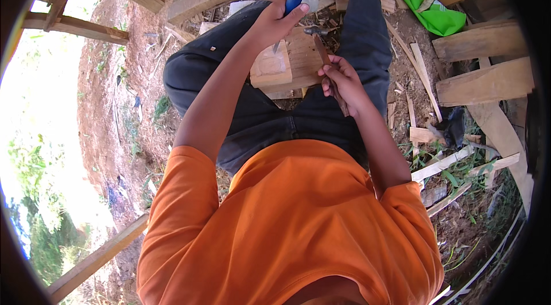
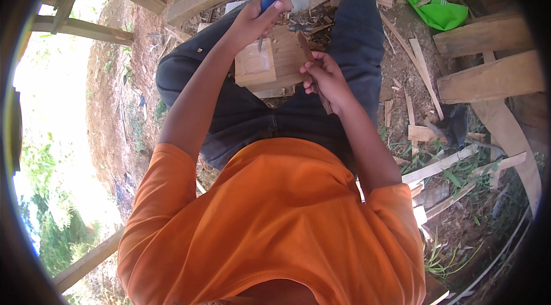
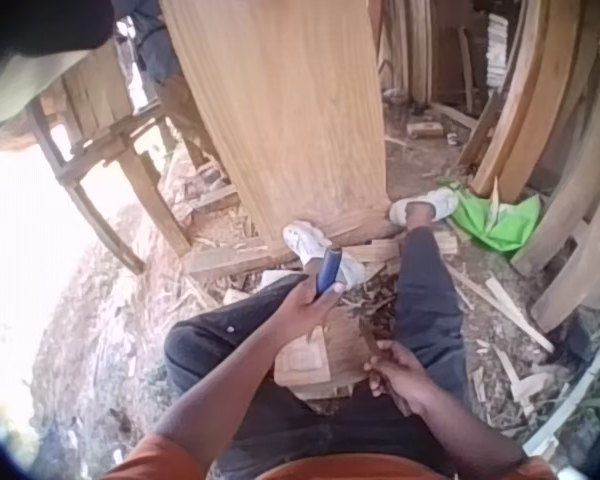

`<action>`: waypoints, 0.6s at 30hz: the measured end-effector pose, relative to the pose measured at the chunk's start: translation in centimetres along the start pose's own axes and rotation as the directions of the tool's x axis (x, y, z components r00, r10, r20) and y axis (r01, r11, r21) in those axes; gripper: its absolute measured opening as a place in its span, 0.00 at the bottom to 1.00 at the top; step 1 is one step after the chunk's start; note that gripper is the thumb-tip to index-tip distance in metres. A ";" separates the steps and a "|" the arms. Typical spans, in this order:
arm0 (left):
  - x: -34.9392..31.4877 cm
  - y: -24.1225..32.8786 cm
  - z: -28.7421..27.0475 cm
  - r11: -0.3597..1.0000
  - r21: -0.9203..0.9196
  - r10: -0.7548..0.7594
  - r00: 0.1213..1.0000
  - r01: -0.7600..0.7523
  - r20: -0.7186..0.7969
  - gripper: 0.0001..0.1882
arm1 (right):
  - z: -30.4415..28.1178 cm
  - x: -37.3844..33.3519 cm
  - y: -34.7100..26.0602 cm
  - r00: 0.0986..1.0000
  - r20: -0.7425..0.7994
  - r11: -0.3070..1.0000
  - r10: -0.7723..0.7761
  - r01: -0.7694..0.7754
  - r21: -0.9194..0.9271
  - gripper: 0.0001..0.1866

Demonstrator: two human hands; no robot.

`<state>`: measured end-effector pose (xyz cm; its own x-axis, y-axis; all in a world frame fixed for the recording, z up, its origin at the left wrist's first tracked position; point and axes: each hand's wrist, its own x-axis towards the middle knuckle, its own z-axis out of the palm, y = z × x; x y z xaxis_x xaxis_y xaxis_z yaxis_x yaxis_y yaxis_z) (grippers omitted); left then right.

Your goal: The person carves a small piece of wood using a chisel and a hammer while sitting on the floor.

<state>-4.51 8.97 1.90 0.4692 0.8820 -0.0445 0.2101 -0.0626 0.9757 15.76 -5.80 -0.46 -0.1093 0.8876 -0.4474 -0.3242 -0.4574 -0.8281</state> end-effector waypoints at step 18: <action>0.5 -0.3 1.7 0.997 -0.032 0.069 0.997 -0.069 -0.017 0.24 | -0.4 -2.9 -3.1 0.996 0.035 0.996 -0.087 0.087 0.008 0.17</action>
<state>-2.87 8.68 1.21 0.4681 0.8833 0.0265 0.1499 -0.1089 0.9827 17.40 -6.97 3.24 -0.1132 0.9255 -0.3615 -0.3402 -0.3780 -0.8610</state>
